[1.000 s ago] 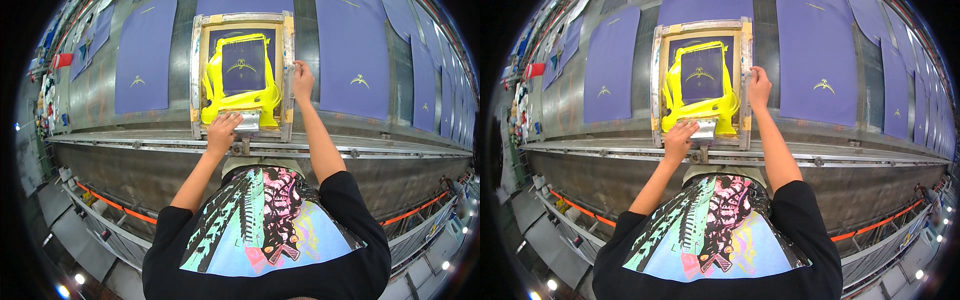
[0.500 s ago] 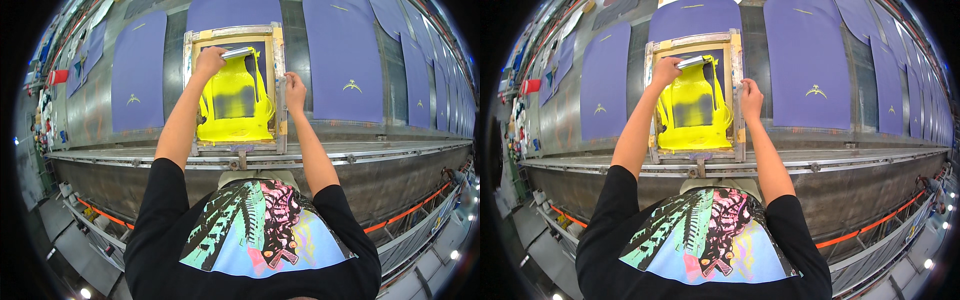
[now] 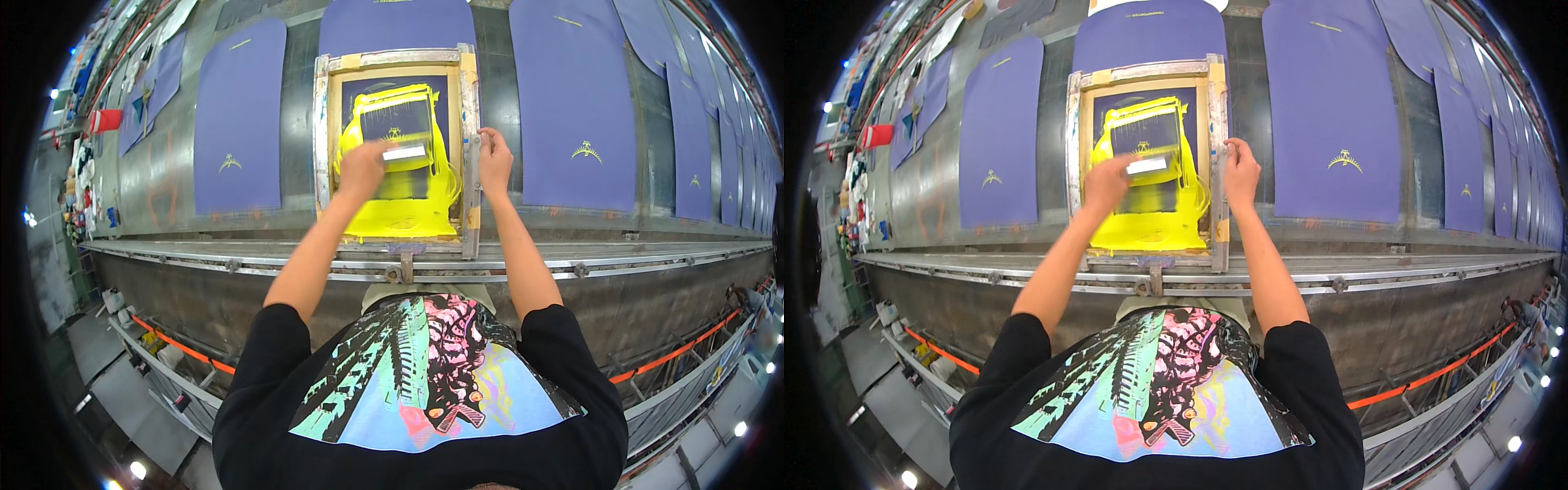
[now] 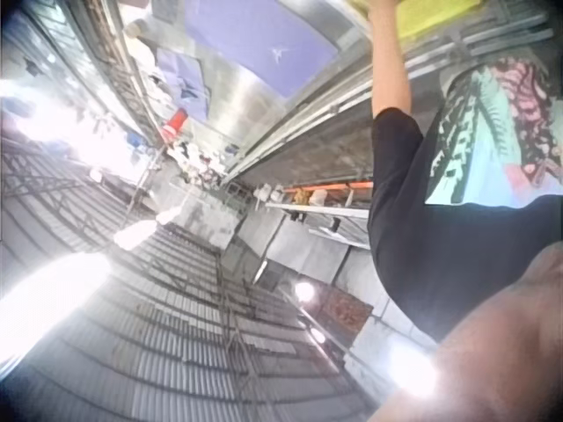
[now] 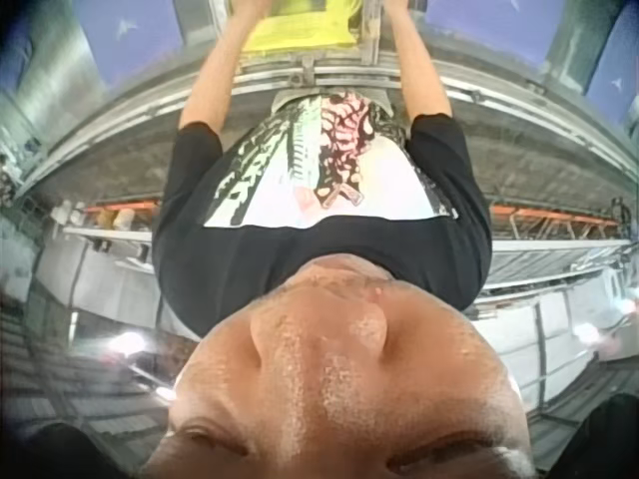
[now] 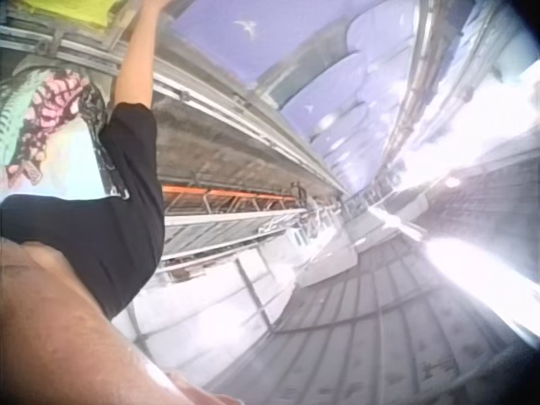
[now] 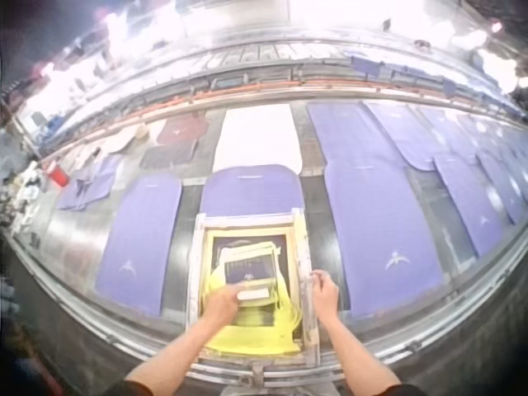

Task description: The person uses a squeegee to apply yellow ink through a screen-printing frame onto purple t-shirts laid out on a conveyor table. They repeatedly pull the squeegee across the frame to transfer the design, then lift the frame to move to the next shirt.

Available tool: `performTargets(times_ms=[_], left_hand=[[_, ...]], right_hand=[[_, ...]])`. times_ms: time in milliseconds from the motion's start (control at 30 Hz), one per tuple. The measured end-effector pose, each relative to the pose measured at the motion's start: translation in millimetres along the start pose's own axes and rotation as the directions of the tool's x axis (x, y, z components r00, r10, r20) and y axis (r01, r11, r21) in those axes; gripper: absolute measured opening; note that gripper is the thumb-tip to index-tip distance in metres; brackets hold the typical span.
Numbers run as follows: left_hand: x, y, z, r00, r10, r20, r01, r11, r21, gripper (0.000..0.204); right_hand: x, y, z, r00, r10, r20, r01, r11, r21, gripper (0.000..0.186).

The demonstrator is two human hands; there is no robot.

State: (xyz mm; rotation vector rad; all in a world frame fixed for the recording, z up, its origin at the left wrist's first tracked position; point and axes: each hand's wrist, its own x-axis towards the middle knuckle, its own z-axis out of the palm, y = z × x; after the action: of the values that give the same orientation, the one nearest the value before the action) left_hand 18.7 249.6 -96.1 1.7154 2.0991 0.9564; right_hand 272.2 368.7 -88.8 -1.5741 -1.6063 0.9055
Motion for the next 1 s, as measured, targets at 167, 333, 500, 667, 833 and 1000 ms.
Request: performTargets(times_ms=[167, 333, 500, 667, 833, 1000], left_hand=[[154, -47, -32, 0.969, -0.145, 0.201, 0.116, 0.982, 0.15, 0.038], [151, -45, -13, 0.974, -0.152, 0.169, 0.092, 0.944, 0.317, 0.039], [65, -24, 18, 0.989, -0.037, 0.145, 0.011, 0.984, 0.179, 0.039], [-27, 11, 28, 0.992, 0.106, 0.075, -0.111, 0.991, 0.069, 0.039], [-80, 32, 30, 0.978, 0.188, 0.087, -0.194, 0.98, 0.054, 0.05], [-92, 51, 14, 0.982, 0.143, 0.124, -0.143, 0.99, -0.012, 0.053]], right_hand=[[3, 10, 26, 0.997, -0.079, -0.02, 0.08, 0.995, 0.062, 0.019], [5, 11, 25, 0.997, -0.078, -0.014, 0.079, 0.996, 0.046, 0.019], [12, 19, 15, 0.998, -0.054, -0.025, 0.054, 0.999, 0.0, 0.017], [40, 45, 9, 0.999, -0.005, 0.044, 0.001, 0.996, 0.093, 0.017], [46, 58, -7, 0.998, 0.02, 0.064, -0.023, 0.998, 0.054, 0.019], [27, 24, -19, 0.999, 0.008, -0.037, -0.008, 1.0, 0.009, 0.019]])
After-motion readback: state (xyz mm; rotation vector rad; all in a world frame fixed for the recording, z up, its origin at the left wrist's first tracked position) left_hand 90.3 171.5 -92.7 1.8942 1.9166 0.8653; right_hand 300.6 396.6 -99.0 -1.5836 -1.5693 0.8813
